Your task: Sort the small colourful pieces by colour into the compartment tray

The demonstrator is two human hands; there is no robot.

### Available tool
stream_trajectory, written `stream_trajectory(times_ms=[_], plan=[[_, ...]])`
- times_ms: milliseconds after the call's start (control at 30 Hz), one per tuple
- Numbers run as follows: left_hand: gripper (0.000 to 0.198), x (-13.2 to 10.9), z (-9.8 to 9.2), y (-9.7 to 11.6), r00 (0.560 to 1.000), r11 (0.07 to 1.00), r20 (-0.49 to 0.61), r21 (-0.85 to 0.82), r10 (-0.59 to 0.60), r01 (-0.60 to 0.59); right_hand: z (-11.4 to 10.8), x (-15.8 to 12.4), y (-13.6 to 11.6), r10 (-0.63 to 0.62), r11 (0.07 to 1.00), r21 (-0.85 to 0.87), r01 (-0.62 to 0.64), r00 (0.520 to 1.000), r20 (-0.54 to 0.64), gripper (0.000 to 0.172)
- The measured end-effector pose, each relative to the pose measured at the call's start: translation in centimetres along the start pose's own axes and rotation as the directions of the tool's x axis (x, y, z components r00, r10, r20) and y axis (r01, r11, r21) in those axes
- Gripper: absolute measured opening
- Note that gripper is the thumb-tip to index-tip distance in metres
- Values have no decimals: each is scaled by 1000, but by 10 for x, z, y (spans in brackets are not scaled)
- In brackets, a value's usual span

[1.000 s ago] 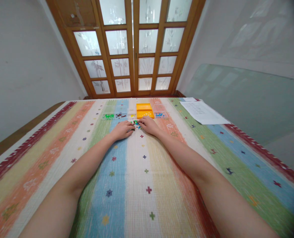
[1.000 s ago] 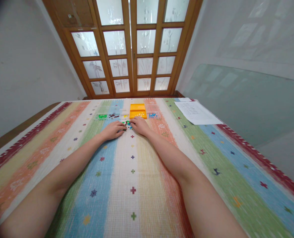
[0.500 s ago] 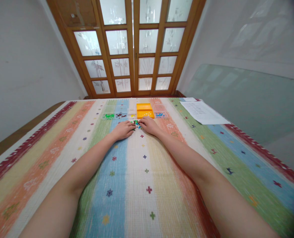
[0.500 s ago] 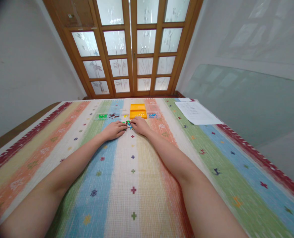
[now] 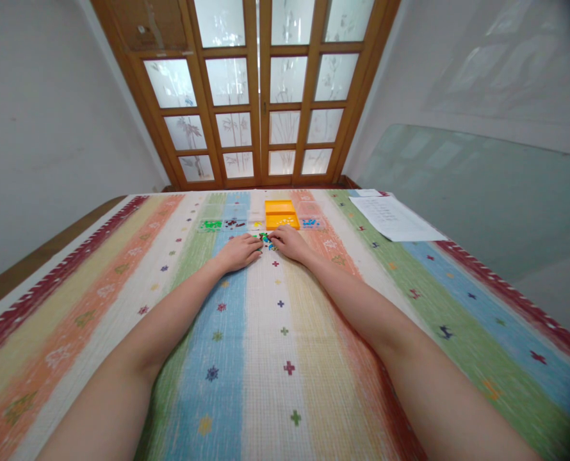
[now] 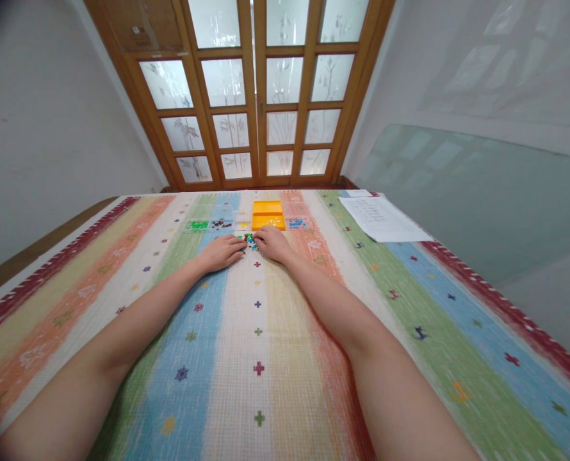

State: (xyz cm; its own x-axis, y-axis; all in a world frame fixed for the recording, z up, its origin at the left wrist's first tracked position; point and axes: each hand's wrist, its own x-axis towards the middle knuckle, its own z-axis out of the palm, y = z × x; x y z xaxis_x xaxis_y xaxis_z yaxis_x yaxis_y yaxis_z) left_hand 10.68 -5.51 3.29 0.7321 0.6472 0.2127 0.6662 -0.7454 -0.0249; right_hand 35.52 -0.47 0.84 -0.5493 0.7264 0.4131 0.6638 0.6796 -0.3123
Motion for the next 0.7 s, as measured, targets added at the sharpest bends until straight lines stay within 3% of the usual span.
stream_trajectory(times_ms=[700], plan=[[45, -1, 5, 0, 998, 998, -24, -23, -57, 56, 0, -1, 1, -15, 1000, -5, 15, 1000, -2, 26]])
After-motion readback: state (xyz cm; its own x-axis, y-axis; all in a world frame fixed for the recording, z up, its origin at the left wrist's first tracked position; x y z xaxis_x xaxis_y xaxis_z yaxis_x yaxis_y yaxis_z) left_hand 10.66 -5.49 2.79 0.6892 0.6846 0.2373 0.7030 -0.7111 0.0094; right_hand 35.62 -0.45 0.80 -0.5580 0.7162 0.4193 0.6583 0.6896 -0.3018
